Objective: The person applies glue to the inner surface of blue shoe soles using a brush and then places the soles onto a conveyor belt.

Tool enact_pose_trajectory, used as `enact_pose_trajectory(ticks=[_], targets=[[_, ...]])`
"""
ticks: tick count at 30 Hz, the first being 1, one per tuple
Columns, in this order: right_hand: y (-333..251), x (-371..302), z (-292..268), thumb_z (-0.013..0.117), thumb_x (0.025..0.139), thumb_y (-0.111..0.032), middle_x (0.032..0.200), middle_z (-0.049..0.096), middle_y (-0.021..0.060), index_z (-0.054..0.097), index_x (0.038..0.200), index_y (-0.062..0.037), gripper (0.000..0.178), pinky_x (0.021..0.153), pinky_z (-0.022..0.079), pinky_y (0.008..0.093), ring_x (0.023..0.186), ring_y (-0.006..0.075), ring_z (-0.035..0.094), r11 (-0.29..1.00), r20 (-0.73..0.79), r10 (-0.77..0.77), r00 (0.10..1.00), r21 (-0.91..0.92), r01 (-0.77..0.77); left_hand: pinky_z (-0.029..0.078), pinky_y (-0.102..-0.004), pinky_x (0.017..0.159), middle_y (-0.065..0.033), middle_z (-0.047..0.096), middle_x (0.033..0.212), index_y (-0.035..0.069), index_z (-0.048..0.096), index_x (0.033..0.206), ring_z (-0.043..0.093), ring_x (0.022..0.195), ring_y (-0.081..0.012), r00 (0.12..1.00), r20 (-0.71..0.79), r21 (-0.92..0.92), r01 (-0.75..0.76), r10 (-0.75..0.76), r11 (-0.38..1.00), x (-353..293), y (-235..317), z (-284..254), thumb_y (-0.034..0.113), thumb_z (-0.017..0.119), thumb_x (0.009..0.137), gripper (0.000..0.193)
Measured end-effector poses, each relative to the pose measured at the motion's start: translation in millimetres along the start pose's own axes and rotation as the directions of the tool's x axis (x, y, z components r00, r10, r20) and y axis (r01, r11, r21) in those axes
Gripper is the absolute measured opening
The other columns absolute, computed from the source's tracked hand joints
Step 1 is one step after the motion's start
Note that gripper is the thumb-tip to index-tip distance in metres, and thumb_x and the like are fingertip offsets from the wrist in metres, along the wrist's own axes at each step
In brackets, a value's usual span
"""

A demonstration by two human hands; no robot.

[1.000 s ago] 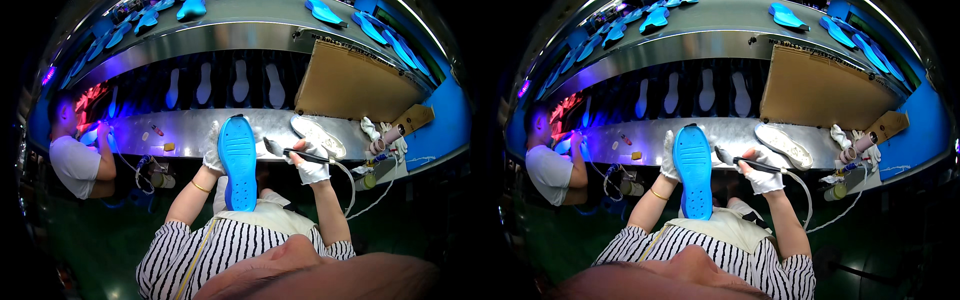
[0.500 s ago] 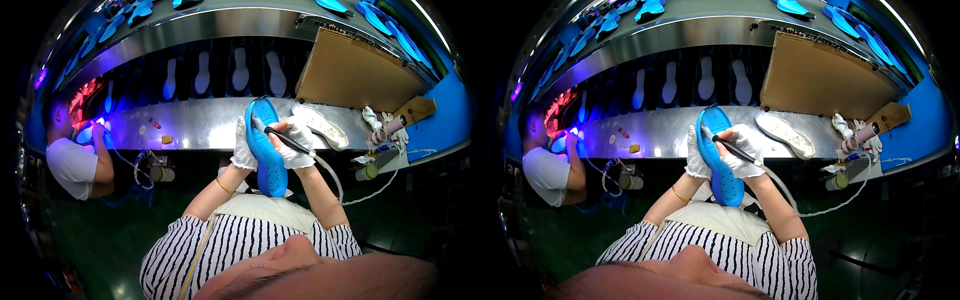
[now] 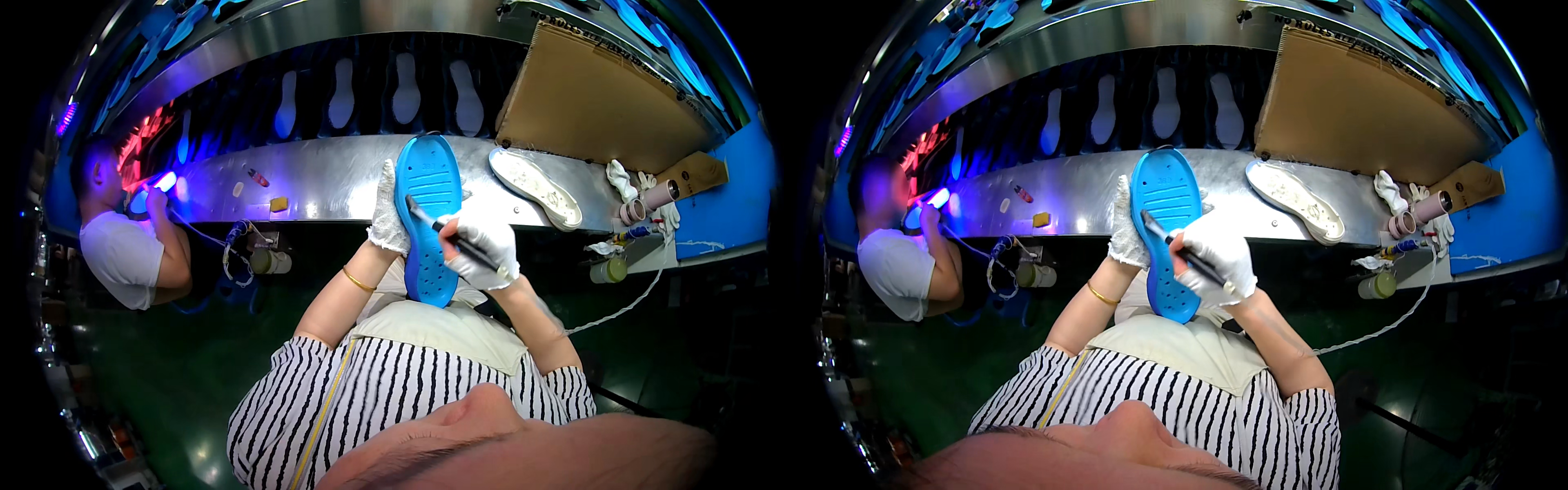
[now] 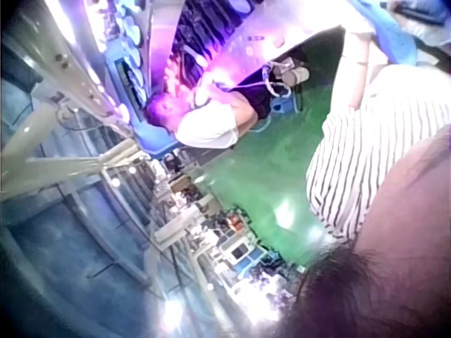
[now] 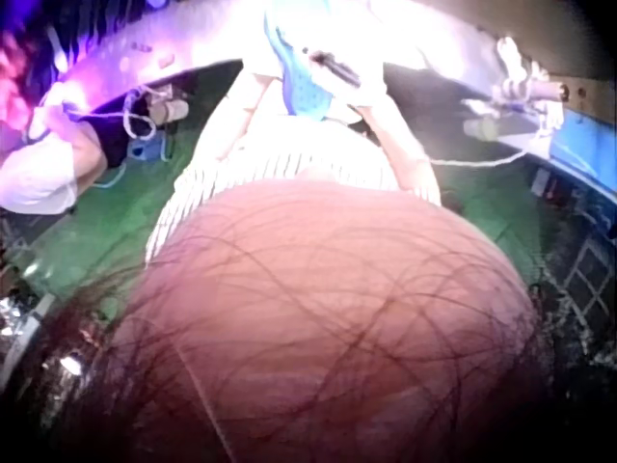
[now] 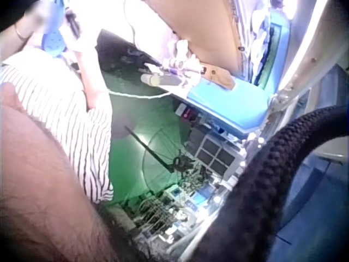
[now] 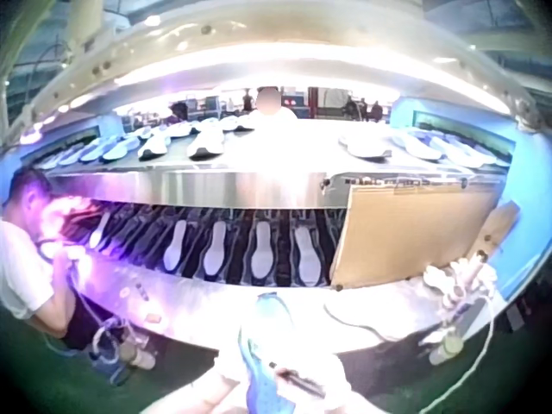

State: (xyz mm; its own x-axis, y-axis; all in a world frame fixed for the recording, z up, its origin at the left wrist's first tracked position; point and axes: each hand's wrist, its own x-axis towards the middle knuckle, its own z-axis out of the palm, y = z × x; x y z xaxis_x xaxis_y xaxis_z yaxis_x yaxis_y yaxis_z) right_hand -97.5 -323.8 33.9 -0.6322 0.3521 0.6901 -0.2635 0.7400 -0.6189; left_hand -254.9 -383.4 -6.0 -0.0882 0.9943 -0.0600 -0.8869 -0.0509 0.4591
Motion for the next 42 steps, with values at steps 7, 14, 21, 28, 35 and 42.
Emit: enact_pose_trajectory(ticks=[7,14,21,28,35,42], targets=[[10.4,-51.1,-16.8,0.069,0.070,0.000,0.075,0.063,0.0085,0.060,0.077,-0.0024,0.011,0.063,0.049,0.0252,0.067,0.0139,0.060,0.862,-0.069,0.466,0.882,0.259,-0.435,0.041,-0.0430,0.098,-0.0195,0.041,0.133,0.005,0.028,0.138,0.044,0.121,-0.0316,0.986,0.021,0.182,0.160,-0.166,0.970,-24.9,-16.6,10.6,0.073,0.023,0.081,0.089],[0.4,-52.0,-11.7,0.066,0.076,0.003,0.080,0.064,0.0107,0.059,0.079,-0.0004,0.009,0.063,0.051,0.0246,0.065,0.0126,0.062,0.652,0.052,0.637,0.769,0.496,-0.574,0.045,-0.0410,0.094,-0.0155,0.048,0.126,0.006,0.033,0.134,0.053,0.111,-0.0271,0.984,-0.110,0.205,0.158,-0.138,0.966,-22.8,-32.6,-3.0,0.076,0.028,0.077,0.090],[-1.8,-30.6,-11.9,0.067,0.074,0.006,0.079,0.064,0.0105,0.059,0.081,-0.0004,0.012,0.057,0.050,0.0223,0.062,0.0107,0.061,0.884,-0.038,0.360,0.932,0.334,-0.327,0.045,-0.0464,0.094,-0.0177,0.048,0.125,0.008,0.029,0.136,0.052,0.111,-0.0316,0.998,-0.005,0.090,-0.054,0.055,0.994,7.5,-21.6,9.8,0.087,0.027,0.064,0.107],[-2.3,-26.6,-13.6,0.065,0.075,0.007,0.080,0.064,0.0113,0.060,0.079,-0.0015,0.011,0.056,0.049,0.0225,0.061,0.0111,0.060,0.738,-0.024,0.540,0.841,0.493,-0.460,0.044,-0.0489,0.094,-0.0184,0.049,0.126,0.005,0.032,0.136,0.053,0.109,-0.0357,0.960,0.139,0.021,-0.249,0.243,0.968,21.9,-2.5,12.3,0.087,0.030,0.064,0.109],[-1.3,-26.3,-17.5,0.064,0.076,0.003,0.082,0.063,0.0126,0.054,0.091,-0.0040,0.019,0.057,0.049,0.0230,0.068,0.0129,0.061,0.374,0.166,0.680,0.714,0.759,-0.533,0.042,-0.0489,0.097,-0.0193,0.045,0.130,0.008,0.029,0.139,0.051,0.114,-0.0343,0.888,0.331,-0.098,-0.304,0.319,0.948,32.8,10.9,7.5,0.086,0.034,0.060,0.111],[5.5,-32.3,-12.1,0.065,0.074,0.004,0.079,0.063,0.0117,0.057,0.078,-0.0007,0.010,0.062,0.049,0.0247,0.068,0.0139,0.061,0.422,0.231,0.677,0.699,0.656,-0.626,0.044,-0.0474,0.095,-0.0244,0.046,0.126,0.003,0.032,0.136,0.053,0.111,-0.0362,0.853,0.455,0.123,-0.344,0.255,0.931,35.7,23.8,3.3,0.088,0.041,0.056,0.117]])
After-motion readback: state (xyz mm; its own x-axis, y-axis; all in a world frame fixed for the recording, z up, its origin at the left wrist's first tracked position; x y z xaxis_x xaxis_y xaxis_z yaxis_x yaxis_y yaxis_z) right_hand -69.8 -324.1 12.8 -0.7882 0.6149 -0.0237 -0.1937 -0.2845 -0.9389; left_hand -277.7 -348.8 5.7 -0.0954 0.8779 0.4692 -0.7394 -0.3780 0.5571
